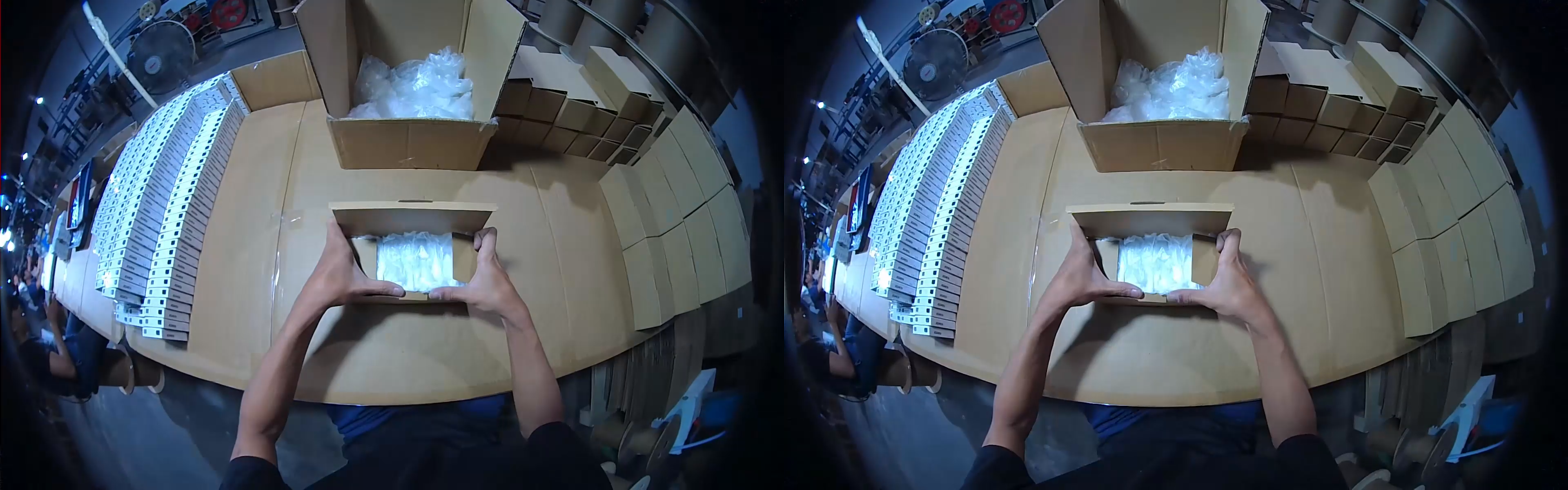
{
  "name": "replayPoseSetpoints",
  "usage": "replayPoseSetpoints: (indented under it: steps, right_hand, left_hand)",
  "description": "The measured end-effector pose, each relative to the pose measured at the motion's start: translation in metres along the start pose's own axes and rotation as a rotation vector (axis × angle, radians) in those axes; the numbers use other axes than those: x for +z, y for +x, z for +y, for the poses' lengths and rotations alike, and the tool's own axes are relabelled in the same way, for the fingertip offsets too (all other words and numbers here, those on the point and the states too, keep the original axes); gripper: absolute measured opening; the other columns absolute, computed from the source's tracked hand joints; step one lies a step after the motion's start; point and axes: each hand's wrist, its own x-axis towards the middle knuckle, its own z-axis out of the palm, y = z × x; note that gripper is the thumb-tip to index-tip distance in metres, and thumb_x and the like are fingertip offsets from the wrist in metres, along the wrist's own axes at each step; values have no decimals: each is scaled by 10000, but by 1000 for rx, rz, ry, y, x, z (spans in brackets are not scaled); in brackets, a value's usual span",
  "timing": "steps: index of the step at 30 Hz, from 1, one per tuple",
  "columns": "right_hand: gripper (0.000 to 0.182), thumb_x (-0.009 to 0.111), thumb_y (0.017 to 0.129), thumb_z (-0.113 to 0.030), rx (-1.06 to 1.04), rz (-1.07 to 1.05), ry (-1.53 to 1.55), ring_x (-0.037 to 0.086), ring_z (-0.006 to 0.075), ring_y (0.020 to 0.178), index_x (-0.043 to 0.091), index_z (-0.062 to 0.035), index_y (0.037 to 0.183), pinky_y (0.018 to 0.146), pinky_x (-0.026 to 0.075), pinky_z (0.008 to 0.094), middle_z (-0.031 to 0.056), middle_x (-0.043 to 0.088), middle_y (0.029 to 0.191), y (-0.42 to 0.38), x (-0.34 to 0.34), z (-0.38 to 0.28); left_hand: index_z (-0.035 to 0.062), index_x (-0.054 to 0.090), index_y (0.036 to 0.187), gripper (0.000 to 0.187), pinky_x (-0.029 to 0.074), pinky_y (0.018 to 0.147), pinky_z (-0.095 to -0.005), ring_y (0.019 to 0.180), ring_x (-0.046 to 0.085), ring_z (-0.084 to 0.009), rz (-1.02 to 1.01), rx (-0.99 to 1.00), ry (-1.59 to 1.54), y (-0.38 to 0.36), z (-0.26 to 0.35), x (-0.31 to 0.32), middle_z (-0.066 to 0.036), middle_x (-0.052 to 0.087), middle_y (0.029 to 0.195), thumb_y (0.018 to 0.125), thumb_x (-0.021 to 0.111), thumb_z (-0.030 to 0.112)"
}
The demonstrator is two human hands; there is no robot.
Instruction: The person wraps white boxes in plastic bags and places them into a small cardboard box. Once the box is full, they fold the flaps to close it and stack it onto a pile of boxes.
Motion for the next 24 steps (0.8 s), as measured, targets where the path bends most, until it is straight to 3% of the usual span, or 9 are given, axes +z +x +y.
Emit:
replayPoseSetpoints:
  steps: [2, 7, 10, 11, 14, 16, 19, 22, 24]
  right_hand:
    - [1103, 1024, 529, -432, 42, 19, 40, 413, 249, 1108, 254, -20, 1202, 1020, 377, 351, 127, 345, 1116, -1, 2, -7]
    - [987, 1002, 578, -418, 88, 131, 3, 441, 241, 1049, 333, -19, 1184, 973, 405, 356, 116, 390, 1077, -4, 11, -20]
    - [981, 970, 618, -478, -2, 148, -166, 532, 358, 1027, 400, 76, 1194, 923, 472, 454, 214, 493, 1098, -4, 14, -23]
    - [787, 974, 615, -433, -17, 210, -170, 487, 311, 906, 487, 23, 1033, 833, 445, 442, 138, 483, 985, -6, 17, -26]
    - [743, 968, 618, -443, 32, 277, -284, 515, 336, 873, 529, 35, 980, 815, 459, 462, 156, 516, 960, -6, 29, -20]
    - [759, 967, 611, -427, 214, 185, -205, 541, 441, 1137, 626, 44, 1098, 973, 463, 510, 250, 568, 1159, -9, 20, -50]
    - [659, 965, 612, -316, 5, 546, -319, 515, 400, 1189, 654, -4, 1102, 993, 436, 504, 204, 508, 1289, -17, 46, -38]
    - [575, 927, 657, -207, 63, 687, -283, 483, 373, 1232, 654, -26, 1129, 1009, 415, 494, 183, 483, 1326, -26, 58, -42]
    - [530, 889, 693, -148, 117, 728, -228, 461, 364, 1258, 646, -28, 1148, 1020, 401, 492, 177, 494, 1316, -29, 66, -36]
  left_hand:
    - [-118, -11, 1488, 1578, 305, 1211, -451, 1445, 354, -403, -13, -24, -16, 0, 1, 2, -331, 334, 1520, 459, 1027, 479]
    - [-126, 226, 1421, 1385, 406, 1130, -438, 1318, 496, -395, 110, -50, -34, 0, 3, 8, -319, 488, 1360, 465, 1020, 483]
    - [-103, 277, 1390, 1288, 441, 1092, -435, 1267, 537, -371, 167, -72, -17, -2, 6, 13, -293, 530, 1314, 491, 1024, 437]
    - [-90, 298, 1375, 1245, 454, 1077, -433, 1247, 551, -358, 191, -74, -12, -4, 6, 15, -280, 543, 1298, 500, 1026, 415]
    - [-29, 370, 1289, 1074, 467, 1037, -399, 1174, 563, -290, 183, -96, -311, -7, 5, 18, -202, 547, 1241, 522, 1034, 322]
    - [48, 407, 1186, 898, 438, 1028, -347, 1140, 513, -201, 260, 40, -213, -8, -13, 23, -99, 495, 1186, 552, 1025, 198]
    - [110, 435, 1139, 810, 411, 1076, -388, 1233, 490, -224, 198, 55, -643, -15, -24, 27, -120, 483, 1296, 570, 1008, 163]
    - [128, 482, 1099, 738, 377, 1122, -418, 1305, 486, -261, 189, 164, -546, -29, -23, 26, -137, 450, 1430, 564, 991, 134]
    - [122, 543, 1091, 594, 340, 1162, -454, 1407, 420, -338, 254, 183, -467, -40, -26, 28, -186, 393, 1537, 657, 939, 207]
